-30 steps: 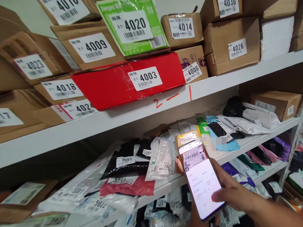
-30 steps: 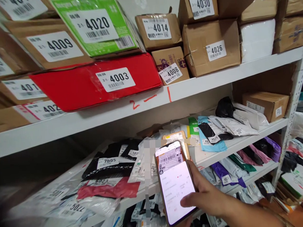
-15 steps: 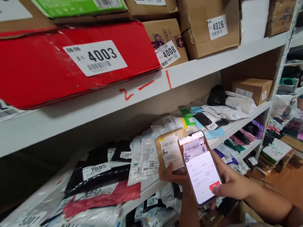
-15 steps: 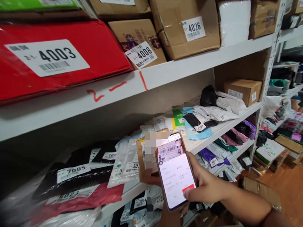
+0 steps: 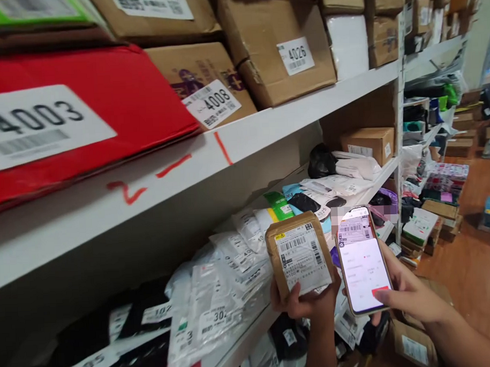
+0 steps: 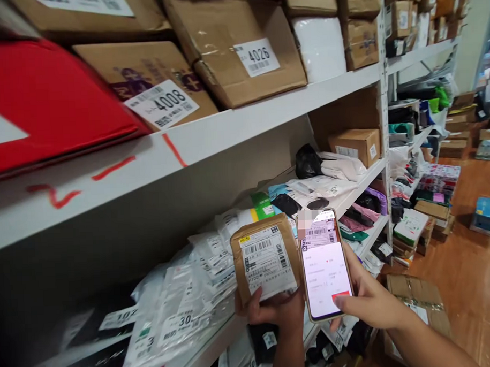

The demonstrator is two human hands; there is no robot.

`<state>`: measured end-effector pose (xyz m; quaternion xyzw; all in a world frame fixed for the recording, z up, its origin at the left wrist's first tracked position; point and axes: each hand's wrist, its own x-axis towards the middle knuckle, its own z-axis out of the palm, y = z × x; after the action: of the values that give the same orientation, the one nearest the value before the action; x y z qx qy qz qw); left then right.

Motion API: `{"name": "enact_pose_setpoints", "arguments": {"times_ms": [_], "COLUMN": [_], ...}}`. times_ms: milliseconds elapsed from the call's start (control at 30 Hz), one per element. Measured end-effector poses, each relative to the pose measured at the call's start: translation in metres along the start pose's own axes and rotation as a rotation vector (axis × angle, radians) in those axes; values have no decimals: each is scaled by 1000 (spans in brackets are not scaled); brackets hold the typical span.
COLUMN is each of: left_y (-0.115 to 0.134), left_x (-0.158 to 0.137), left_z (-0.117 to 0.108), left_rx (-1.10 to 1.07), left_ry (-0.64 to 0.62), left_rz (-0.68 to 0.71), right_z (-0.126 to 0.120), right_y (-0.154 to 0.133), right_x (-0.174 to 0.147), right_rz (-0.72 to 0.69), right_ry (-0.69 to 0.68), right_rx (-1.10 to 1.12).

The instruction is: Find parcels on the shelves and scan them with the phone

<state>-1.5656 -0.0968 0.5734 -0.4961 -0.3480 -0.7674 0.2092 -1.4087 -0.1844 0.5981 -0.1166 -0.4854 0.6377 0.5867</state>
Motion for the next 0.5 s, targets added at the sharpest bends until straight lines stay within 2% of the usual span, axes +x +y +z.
{"name": "enact_pose_setpoints", "arguments": {"times_ms": [200,367,500], "left_y": [27,61,96], "left_x": [-14,-37,-60], "left_z": [49,112,158], "left_rx": [-69,-54,-53], "left_ry": [-69,-15,-74], "left_rz": [86,103,55], "right_z": [-44,-104,-157], "right_y": [-40,-83,-124], "right_x": [-3,-1,-3], "right_rz": [-60,-57,-62], "right_ry": [48,45,23], "right_rx": [-52,-69,-83]}}
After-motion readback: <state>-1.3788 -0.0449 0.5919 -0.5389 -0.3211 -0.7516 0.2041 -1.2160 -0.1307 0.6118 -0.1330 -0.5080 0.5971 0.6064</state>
